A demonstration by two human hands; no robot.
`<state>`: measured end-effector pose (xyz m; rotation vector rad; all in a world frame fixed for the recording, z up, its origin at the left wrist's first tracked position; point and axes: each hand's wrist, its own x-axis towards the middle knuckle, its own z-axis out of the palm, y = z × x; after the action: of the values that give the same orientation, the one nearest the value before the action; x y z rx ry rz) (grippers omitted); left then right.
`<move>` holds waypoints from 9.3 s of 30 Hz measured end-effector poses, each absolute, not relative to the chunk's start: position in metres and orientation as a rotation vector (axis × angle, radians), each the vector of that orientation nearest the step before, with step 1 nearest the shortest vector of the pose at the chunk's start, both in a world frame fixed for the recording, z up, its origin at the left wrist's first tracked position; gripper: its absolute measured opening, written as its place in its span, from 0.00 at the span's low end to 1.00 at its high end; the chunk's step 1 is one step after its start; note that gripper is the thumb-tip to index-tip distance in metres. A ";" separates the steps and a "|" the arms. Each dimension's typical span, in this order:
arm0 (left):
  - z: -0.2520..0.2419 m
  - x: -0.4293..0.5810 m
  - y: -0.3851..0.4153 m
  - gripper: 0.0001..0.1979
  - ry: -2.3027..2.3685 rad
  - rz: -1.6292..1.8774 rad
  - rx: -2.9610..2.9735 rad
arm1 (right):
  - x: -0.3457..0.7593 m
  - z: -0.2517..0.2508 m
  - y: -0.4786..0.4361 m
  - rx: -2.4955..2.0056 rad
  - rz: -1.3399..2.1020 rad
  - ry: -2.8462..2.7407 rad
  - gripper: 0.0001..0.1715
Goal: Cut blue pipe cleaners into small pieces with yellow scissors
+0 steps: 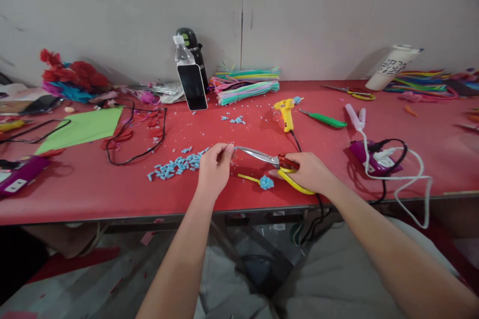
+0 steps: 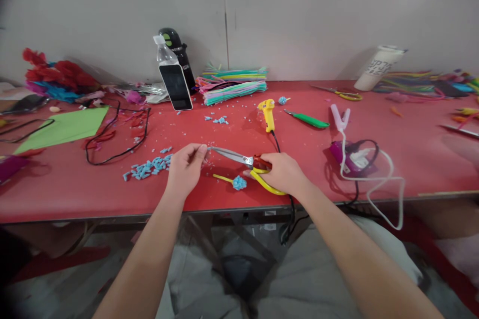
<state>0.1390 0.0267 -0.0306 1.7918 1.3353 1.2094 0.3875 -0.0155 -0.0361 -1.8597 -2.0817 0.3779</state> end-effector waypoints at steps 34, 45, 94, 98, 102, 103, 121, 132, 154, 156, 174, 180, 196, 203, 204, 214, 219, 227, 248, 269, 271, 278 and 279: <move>-0.033 0.139 0.027 0.15 1.320 1.204 1.770 | 0.387 -0.035 -0.013 -1.867 0.392 -2.081 0.29; -0.032 0.139 0.027 0.14 1.340 1.225 1.793 | 0.389 -0.038 -0.016 -1.859 0.385 -2.071 0.30; -0.031 0.139 0.026 0.14 1.338 1.206 1.792 | 0.386 -0.033 -0.013 -1.885 0.384 -2.096 0.30; -0.032 0.139 0.027 0.14 1.345 1.204 1.783 | 0.388 -0.037 -0.014 -1.870 0.350 -2.074 0.31; -0.032 0.139 0.027 0.14 1.351 1.208 1.797 | 0.388 -0.037 -0.015 -1.867 0.358 -2.074 0.30; -0.031 0.139 0.026 0.14 1.351 1.209 1.799 | 0.388 -0.037 -0.015 -1.868 0.363 -2.076 0.30; -0.031 0.139 0.028 0.14 1.358 1.209 1.800 | 0.386 -0.035 -0.014 -1.890 0.375 -2.090 0.29; -0.030 0.104 0.025 0.14 1.574 1.182 2.065 | 0.385 -0.035 -0.015 -1.891 0.329 -2.069 0.30; -0.006 0.102 0.168 0.11 1.619 0.695 2.412 | 0.380 -0.030 -0.014 -1.920 0.336 -2.065 0.25; -0.013 0.109 0.191 0.12 1.642 0.661 2.379 | 0.379 -0.030 -0.014 -1.917 0.328 -2.075 0.24; -0.036 0.125 0.236 0.12 1.612 0.370 2.450 | 0.378 -0.029 -0.013 -1.972 0.327 -2.081 0.25; -0.034 0.130 0.231 0.08 1.667 0.410 2.414 | 0.378 -0.029 -0.013 -1.962 0.327 -2.076 0.25; 0.005 0.106 0.107 0.14 1.197 0.952 1.953 | 0.380 -0.037 -0.016 -1.925 0.292 -1.979 0.23; -0.008 0.112 0.061 0.17 1.197 0.940 1.814 | 0.381 -0.035 -0.017 -1.921 0.312 -2.025 0.22; -0.011 0.112 0.057 0.17 1.186 0.959 1.786 | 0.381 -0.035 -0.017 -1.914 0.316 -2.033 0.22; -0.026 0.117 0.041 0.21 1.270 1.058 1.827 | 0.383 -0.039 -0.020 -1.885 0.256 -2.072 0.22; -0.025 0.121 0.038 0.21 1.247 1.005 1.913 | 0.382 -0.038 -0.020 -1.872 0.255 -2.070 0.23; -0.026 0.121 0.037 0.20 1.260 1.008 1.996 | 0.384 -0.037 -0.019 -1.869 0.264 -2.076 0.24; -0.031 0.121 0.039 0.18 1.244 0.985 2.156 | 0.382 -0.035 -0.018 -1.938 0.264 -2.106 0.25; -0.029 0.122 0.039 0.17 1.238 1.006 2.185 | 0.381 -0.033 -0.016 -1.952 0.271 -2.120 0.25; -0.029 0.122 0.039 0.17 1.241 1.007 2.182 | 0.380 -0.033 -0.016 -1.961 0.263 -2.114 0.25; -0.029 0.122 0.038 0.19 1.253 1.013 2.143 | 0.381 -0.034 -0.018 -1.948 0.248 -2.091 0.25; -0.029 0.122 0.038 0.19 1.252 1.012 2.140 | 0.382 -0.034 -0.018 -1.947 0.256 -2.092 0.25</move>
<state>0.1217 0.0376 -0.0289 2.1400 1.2519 1.0122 0.3817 -0.0182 -0.0342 -1.9473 -2.0916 0.2564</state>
